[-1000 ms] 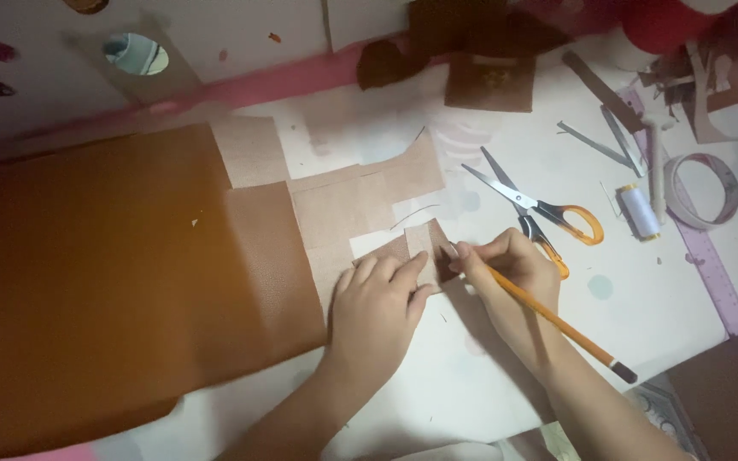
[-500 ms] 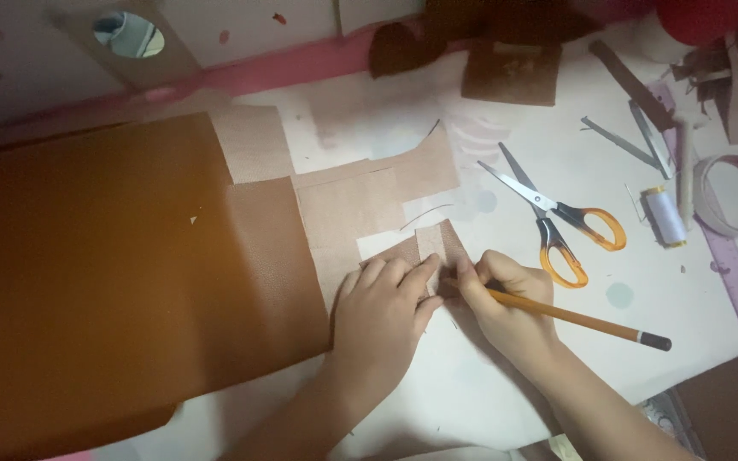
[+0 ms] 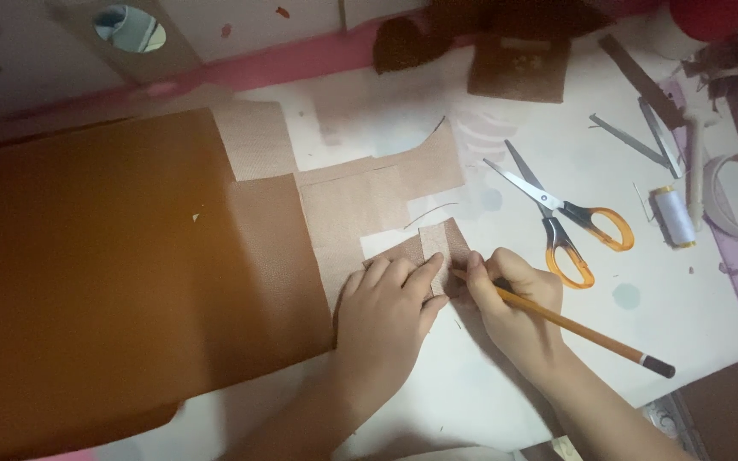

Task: The person uses a pencil to trace a rectangular pattern onto a piece of brown leather and then carefully cuts out the shape using a pair of scissors.

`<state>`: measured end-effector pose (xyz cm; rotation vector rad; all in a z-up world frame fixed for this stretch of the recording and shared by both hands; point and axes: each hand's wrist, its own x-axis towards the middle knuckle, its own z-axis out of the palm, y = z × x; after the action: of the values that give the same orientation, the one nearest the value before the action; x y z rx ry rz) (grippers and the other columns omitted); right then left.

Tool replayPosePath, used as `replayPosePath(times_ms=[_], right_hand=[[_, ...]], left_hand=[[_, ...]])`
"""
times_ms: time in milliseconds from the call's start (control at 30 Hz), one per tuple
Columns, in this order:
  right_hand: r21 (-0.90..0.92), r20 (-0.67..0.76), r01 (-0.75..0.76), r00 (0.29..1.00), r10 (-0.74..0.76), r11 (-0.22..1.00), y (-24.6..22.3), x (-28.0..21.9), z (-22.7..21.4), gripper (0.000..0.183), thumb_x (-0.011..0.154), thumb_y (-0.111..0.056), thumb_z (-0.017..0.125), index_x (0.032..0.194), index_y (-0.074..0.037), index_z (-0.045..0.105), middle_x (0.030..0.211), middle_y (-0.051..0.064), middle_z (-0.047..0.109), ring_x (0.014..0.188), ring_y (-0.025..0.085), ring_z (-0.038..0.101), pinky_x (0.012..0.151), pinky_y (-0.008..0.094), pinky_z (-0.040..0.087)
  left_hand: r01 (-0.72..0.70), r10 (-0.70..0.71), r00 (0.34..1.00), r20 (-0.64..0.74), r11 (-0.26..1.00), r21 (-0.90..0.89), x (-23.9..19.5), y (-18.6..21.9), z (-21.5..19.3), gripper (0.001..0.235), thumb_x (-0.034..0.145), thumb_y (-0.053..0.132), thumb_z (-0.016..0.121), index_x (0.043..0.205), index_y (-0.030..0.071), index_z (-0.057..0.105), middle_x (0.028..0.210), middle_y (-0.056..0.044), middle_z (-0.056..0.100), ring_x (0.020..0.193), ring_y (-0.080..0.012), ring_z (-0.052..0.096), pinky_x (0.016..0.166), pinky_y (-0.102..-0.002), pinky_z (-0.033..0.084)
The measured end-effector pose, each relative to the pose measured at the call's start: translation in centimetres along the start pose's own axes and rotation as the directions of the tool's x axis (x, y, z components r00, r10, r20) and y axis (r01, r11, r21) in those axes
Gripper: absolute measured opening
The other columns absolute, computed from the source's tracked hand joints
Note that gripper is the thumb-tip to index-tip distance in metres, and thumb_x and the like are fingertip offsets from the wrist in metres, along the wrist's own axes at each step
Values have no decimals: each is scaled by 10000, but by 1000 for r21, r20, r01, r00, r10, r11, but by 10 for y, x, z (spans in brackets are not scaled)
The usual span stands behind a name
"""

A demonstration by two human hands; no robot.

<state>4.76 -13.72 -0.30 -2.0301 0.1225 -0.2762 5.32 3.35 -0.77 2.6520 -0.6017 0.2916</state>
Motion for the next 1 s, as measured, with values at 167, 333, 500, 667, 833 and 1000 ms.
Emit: replayPosePath(times_ms=[167,333,500,667,833,1000], right_hand=[[-86,-18,79,997,-81,993,-2,0,-1,468,964,-61,620,618,-101,307,540,-34,287,559,110,227,499,239,207],[-44,39,19,999,-18,999,-1,-3,-3,473,961,-85,639,591,-110,344,553,-46,325,561,90,267,513,218,236],[275,-112,-40,991,74,961,3,4,-9,417,984,-75,607,640,-118,375,525,37,512,483,93,487,507,232,417],[424,-261,-26,954,150,905,-6,3,-17,407,1050,-109,582,720,-120,344,606,52,480,448,148,471,472,266,444],[403,-213,23,975,69,915,-9,-6,-27,379,1056,-163,592,740,-111,389,546,102,512,521,169,576,592,256,469],[357,-234,11,969,78,934,-2,-17,-33,379,1027,-143,622,711,-114,416,572,76,569,533,130,575,577,241,474]], left_hand=[[-12,12,1000,-5,1000,-4,-1,-1,3,478,875,428,759,1302,224,689,911,18,622,1005,-260,603,748,-421,461],[-23,23,1000,6,1000,-15,-1,-1,0,453,913,416,720,1312,204,685,918,11,627,967,-263,597,760,-423,461],[-18,19,1000,6,998,-65,2,-2,-3,439,914,432,712,1277,187,694,910,-13,638,936,-279,593,782,-431,464],[60,-53,998,34,966,-250,4,3,-13,531,925,356,723,1372,101,589,1159,-83,613,1036,-318,580,928,-445,462],[91,-72,987,-143,987,130,4,16,4,918,724,578,883,1443,117,547,1015,-41,613,924,-267,589,832,-380,511],[96,-83,987,-135,991,92,0,12,8,849,784,476,841,1474,98,521,1110,-46,635,1013,-273,600,898,-393,514]])
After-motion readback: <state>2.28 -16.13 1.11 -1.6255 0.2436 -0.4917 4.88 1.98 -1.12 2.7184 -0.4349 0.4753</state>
